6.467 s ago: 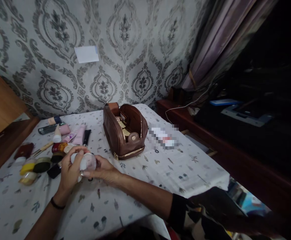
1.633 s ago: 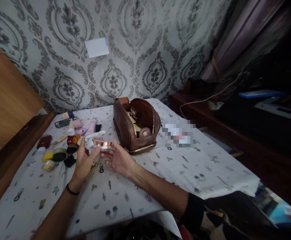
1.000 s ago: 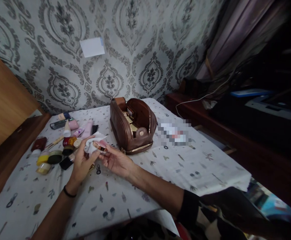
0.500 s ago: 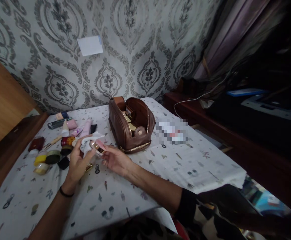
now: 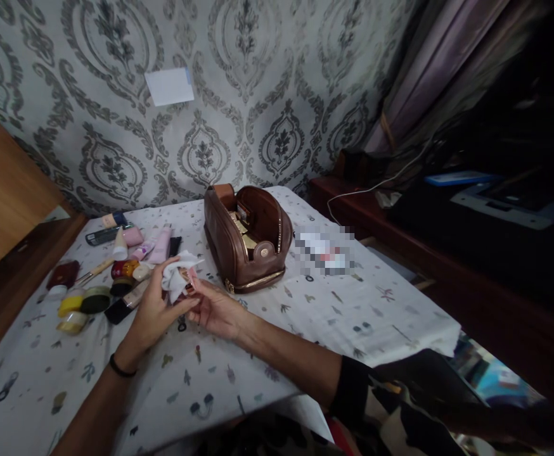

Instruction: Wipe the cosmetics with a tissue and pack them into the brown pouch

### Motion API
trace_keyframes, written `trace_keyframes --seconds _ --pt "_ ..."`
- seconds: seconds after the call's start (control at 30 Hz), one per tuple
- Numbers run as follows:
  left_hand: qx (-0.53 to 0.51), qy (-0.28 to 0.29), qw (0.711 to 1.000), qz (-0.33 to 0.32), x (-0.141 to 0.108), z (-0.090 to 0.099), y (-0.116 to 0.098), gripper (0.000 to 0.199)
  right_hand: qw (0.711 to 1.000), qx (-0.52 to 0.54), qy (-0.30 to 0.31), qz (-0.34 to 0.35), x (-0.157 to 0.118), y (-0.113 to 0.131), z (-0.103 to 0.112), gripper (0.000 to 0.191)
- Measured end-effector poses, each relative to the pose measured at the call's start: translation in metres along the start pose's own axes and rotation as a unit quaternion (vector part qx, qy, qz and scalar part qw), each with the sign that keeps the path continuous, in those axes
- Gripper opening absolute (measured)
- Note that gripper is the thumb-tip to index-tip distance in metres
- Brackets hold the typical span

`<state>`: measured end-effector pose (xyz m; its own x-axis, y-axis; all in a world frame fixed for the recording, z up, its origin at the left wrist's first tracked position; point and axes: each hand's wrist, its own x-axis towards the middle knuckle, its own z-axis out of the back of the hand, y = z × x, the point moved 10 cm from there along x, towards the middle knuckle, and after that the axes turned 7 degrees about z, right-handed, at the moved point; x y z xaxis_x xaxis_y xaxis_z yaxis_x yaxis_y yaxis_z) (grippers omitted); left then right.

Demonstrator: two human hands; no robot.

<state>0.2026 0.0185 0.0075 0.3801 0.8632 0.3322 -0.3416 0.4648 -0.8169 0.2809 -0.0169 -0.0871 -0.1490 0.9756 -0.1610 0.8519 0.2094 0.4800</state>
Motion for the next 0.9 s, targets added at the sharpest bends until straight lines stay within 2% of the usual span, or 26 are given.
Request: trace_keyframes --seconds 0.13,0.27,0.4,0.47,0.6,0.7,0.8,0.9 --pt "0.011 -0.005 1.0 0.011 -0.001 -0.002 0.003 0.061 0.998 -0.049 0.025 -0.012 -0.001 -0.003 -0.003 0.048" --pt "-0.013 -0.009 1.0 0.007 -0.001 0.001 0.001 0.058 0.995 -0.093 0.022 0.031 -0.001 0.005 -0.006 0.052" --pt "-0.016 0.04 0.999 0.009 -0.001 -0.005 -0.003 0.044 0.988 -0.117 -0.02 0.1 0.0 0.019 -0.001 0.06" --pt "-0.002 0.058 0.998 -0.004 -0.001 -0.007 -0.005 0.036 0.988 -0.114 -0.02 0.106 0.001 0.02 -0.001 0.061" --pt "0.048 0.039 0.996 -0.059 -0.002 -0.003 -0.01 0.029 0.992 -0.097 0.012 0.078 0.001 0.014 -0.004 0.056" --pt "0.086 0.019 0.988 -0.123 -0.006 -0.002 -0.02 0.026 0.996 -0.066 0.021 0.06 0.0 0.01 -0.005 0.054" --pt "0.122 0.007 0.976 -0.179 -0.013 -0.004 -0.031 0.028 0.999 -0.026 -0.001 0.03 0.001 0.006 -0.003 0.036" --pt "0.146 0.028 0.964 -0.222 -0.021 -0.013 -0.041 0.034 0.998 0.038 -0.042 0.017 0.003 0.007 0.002 0.019"
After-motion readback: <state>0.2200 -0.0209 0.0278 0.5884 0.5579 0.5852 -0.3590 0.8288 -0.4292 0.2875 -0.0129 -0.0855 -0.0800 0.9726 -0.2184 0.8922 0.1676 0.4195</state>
